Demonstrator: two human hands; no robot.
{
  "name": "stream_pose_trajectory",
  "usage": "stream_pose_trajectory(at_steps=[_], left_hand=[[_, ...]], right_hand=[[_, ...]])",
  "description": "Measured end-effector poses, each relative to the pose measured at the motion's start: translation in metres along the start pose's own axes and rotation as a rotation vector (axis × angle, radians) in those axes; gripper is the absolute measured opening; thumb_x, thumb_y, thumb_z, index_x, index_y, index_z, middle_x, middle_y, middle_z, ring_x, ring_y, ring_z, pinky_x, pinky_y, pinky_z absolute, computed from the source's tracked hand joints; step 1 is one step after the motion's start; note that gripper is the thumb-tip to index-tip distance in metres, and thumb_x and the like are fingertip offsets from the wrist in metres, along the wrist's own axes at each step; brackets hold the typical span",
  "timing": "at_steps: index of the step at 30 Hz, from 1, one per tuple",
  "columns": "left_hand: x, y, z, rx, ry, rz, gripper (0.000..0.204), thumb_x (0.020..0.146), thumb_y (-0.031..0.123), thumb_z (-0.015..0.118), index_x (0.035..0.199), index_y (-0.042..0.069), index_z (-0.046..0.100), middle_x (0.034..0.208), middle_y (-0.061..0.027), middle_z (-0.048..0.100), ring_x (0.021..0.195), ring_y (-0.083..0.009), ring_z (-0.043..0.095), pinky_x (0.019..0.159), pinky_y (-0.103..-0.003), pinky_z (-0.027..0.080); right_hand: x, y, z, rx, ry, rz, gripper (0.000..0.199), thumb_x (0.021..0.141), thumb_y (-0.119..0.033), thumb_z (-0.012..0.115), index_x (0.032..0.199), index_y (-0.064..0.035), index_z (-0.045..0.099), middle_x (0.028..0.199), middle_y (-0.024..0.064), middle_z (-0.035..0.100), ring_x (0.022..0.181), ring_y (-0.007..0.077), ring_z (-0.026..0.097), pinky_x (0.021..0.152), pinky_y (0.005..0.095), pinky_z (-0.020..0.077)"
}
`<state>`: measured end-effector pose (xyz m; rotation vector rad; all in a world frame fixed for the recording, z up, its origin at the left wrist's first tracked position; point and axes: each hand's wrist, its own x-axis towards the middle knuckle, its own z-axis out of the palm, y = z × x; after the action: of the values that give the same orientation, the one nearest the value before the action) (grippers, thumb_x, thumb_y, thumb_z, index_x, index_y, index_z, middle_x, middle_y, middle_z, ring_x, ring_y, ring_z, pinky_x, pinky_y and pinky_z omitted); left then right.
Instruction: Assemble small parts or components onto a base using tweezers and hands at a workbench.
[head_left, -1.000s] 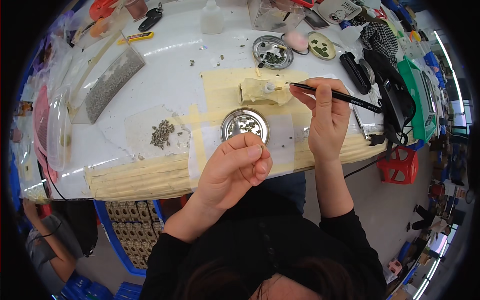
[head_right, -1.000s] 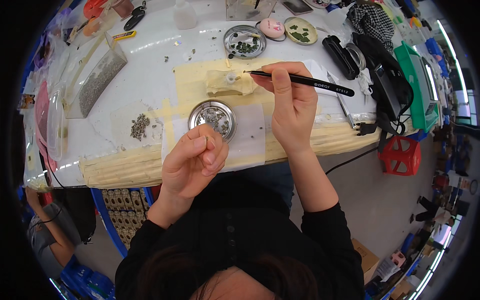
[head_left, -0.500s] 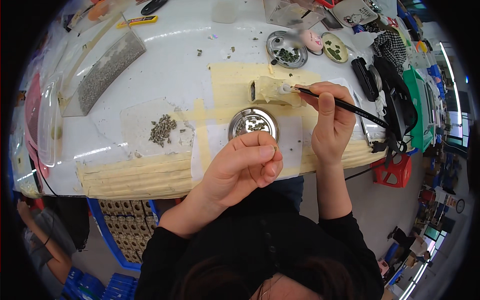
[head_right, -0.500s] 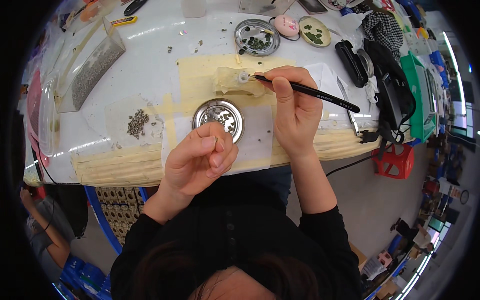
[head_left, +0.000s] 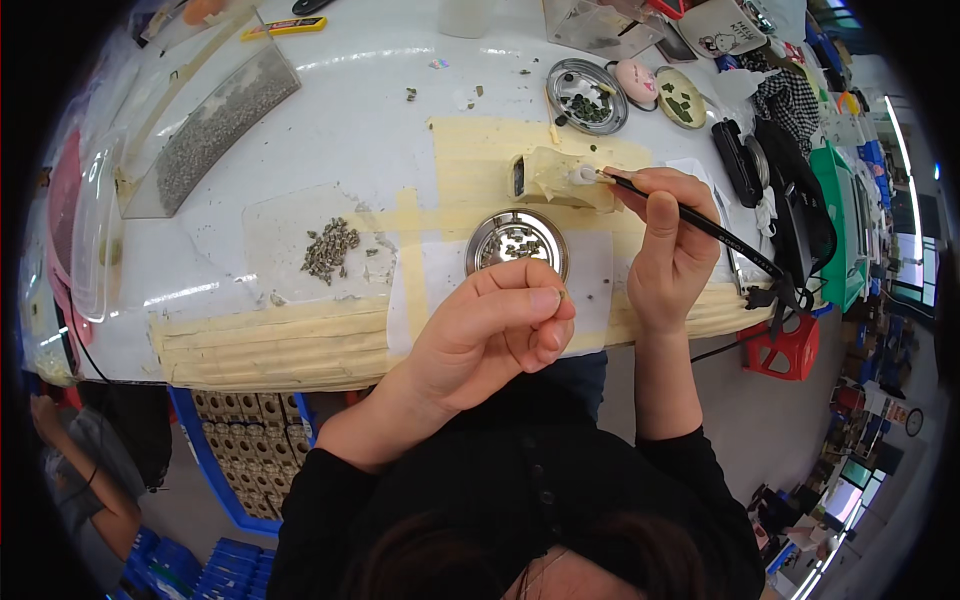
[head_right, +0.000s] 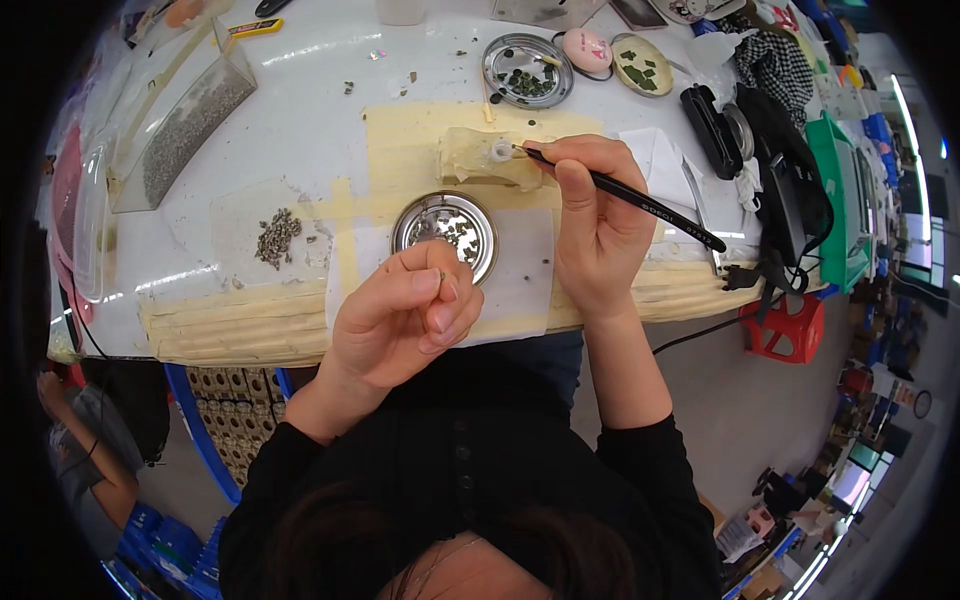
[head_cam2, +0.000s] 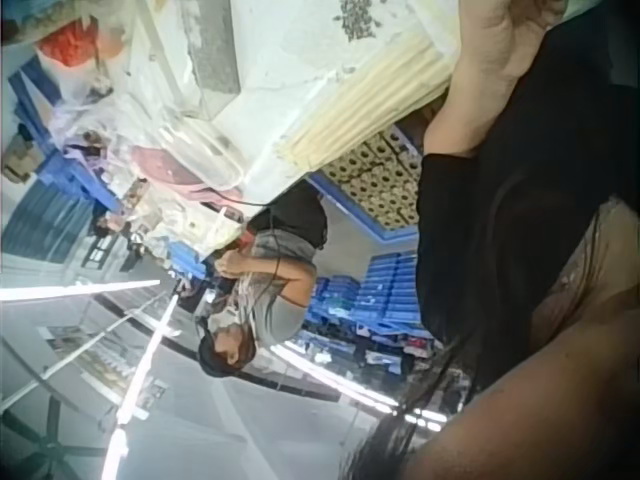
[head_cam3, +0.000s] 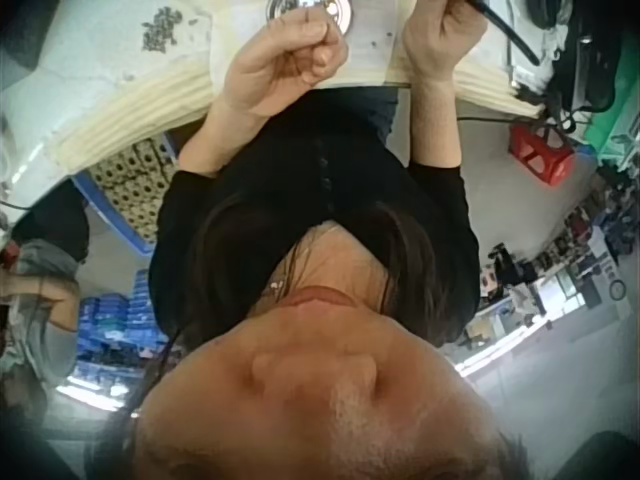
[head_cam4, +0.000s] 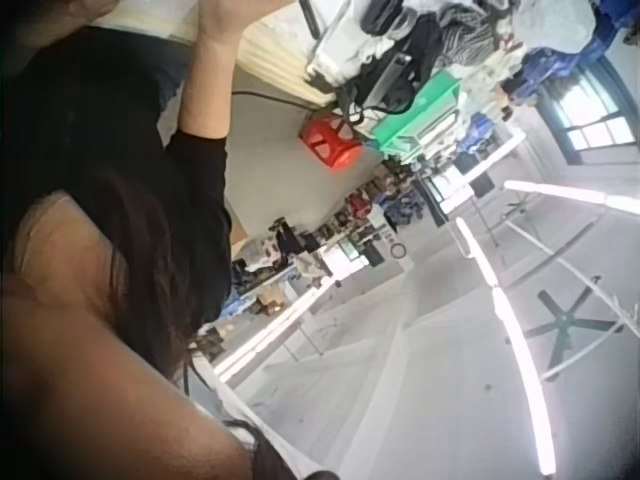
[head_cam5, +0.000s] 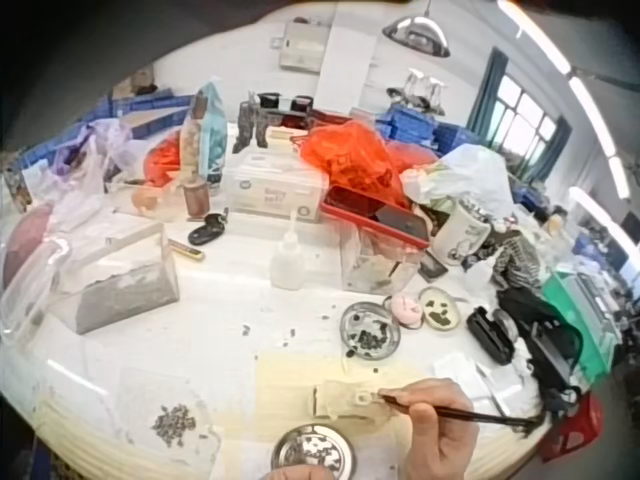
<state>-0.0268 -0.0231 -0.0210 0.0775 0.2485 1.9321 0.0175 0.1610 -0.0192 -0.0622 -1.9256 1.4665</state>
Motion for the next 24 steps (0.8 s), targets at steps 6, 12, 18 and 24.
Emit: stream_pose_trajectory(at_steps=[6,12,18,24], left_hand=[[-0.0001,-0.0009,-0.0009,-0.008,-0.010,0.006,0.014,0.092,0.012,0.050,0.088,0.002,0.059,0.069,-0.0034,0.056,0.057,-0.0111,0.043,0.048,-0.021,0.034],[0.0000,-0.0006,-0.0013,-0.007,-0.018,0.005,0.014,0.092,0.012,0.049,0.088,0.002,0.058,0.070,-0.0035,0.056,0.057,-0.0111,0.042,0.048,-0.021,0.034],[0.0029,0.0021,0.0015,-0.012,-0.012,0.000,0.014,0.092,0.011,0.049,0.088,0.001,0.058,0.069,-0.0036,0.056,0.057,-0.0110,0.043,0.047,-0.021,0.034],[0.0033,0.0017,0.0028,0.013,-0.018,0.001,0.014,0.093,0.012,0.049,0.088,0.001,0.057,0.069,-0.0035,0.056,0.058,-0.0110,0.043,0.047,-0.020,0.034]], right_hand=[[0.0005,0.0005,-0.0025,-0.119,-0.048,-0.037,0.021,0.100,-0.014,0.046,0.100,0.0056,0.053,0.100,0.0145,0.057,0.095,0.0252,0.064,0.085,0.0352,0.0558],[0.0011,-0.0001,-0.0014,-0.130,-0.044,-0.058,0.020,0.100,-0.013,0.046,0.100,0.0057,0.054,0.100,0.0144,0.057,0.095,0.0246,0.064,0.085,0.0352,0.0560],[0.0006,0.0013,-0.0009,-0.049,-0.017,-0.024,0.013,0.097,-0.007,0.051,0.100,0.0036,0.057,0.100,0.0116,0.059,0.090,0.0156,0.059,0.081,0.0258,0.0471],[0.0000,0.0010,0.0006,-0.024,-0.010,-0.018,0.013,0.097,-0.008,0.052,0.101,0.0037,0.057,0.100,0.0115,0.059,0.089,0.0152,0.059,0.082,0.0257,0.0468]])
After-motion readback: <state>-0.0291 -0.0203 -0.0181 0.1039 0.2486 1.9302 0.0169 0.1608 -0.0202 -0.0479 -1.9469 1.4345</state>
